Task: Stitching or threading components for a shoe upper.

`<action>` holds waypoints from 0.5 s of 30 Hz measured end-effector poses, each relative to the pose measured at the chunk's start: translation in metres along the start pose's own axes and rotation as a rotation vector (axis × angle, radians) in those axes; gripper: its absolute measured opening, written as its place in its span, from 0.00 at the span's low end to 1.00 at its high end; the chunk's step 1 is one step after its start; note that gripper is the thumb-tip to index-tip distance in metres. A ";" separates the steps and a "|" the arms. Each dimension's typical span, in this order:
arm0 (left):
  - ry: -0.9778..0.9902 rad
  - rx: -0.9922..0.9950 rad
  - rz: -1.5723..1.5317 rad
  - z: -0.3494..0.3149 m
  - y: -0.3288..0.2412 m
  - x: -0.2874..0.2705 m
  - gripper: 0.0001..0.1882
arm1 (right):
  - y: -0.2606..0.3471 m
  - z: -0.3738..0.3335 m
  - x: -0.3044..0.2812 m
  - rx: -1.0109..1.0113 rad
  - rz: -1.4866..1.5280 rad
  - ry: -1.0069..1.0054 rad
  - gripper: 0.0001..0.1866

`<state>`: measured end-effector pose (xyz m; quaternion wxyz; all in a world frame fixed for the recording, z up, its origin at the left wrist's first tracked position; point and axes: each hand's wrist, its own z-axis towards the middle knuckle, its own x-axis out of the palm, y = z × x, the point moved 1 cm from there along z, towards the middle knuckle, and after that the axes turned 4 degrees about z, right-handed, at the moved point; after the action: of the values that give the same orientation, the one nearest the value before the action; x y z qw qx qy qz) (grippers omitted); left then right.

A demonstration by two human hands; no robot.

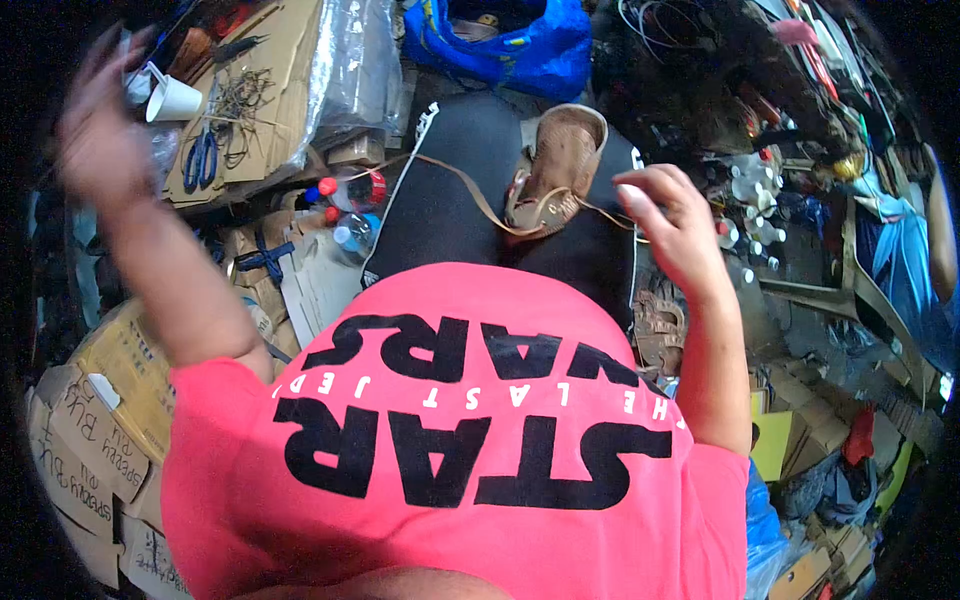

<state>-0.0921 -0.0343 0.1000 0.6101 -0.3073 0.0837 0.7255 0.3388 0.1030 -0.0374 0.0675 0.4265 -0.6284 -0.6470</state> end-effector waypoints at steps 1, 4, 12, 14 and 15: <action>0.255 0.025 -0.795 -0.027 -0.027 0.039 0.14 | 0.003 0.000 0.006 -0.025 -0.103 0.050 0.11; 0.691 -0.082 -0.890 -0.110 -0.129 0.119 0.12 | 0.013 0.005 0.023 -0.062 -0.443 0.114 0.15; 0.981 0.108 -0.822 -0.209 -0.202 0.195 0.21 | -0.015 0.002 0.032 -0.218 -0.378 0.215 0.09; 0.970 0.107 -0.798 -0.210 -0.202 0.194 0.21 | -0.013 -0.004 0.026 -0.221 -0.373 0.225 0.10; 0.960 0.098 -0.775 -0.211 -0.202 0.193 0.21 | -0.010 -0.012 0.020 -0.179 -0.339 0.241 0.10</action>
<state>0.1570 0.0709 -0.1231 0.7370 -0.5790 0.2644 0.2274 0.3384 0.0832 -0.0534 0.0699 0.5923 -0.4753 -0.6468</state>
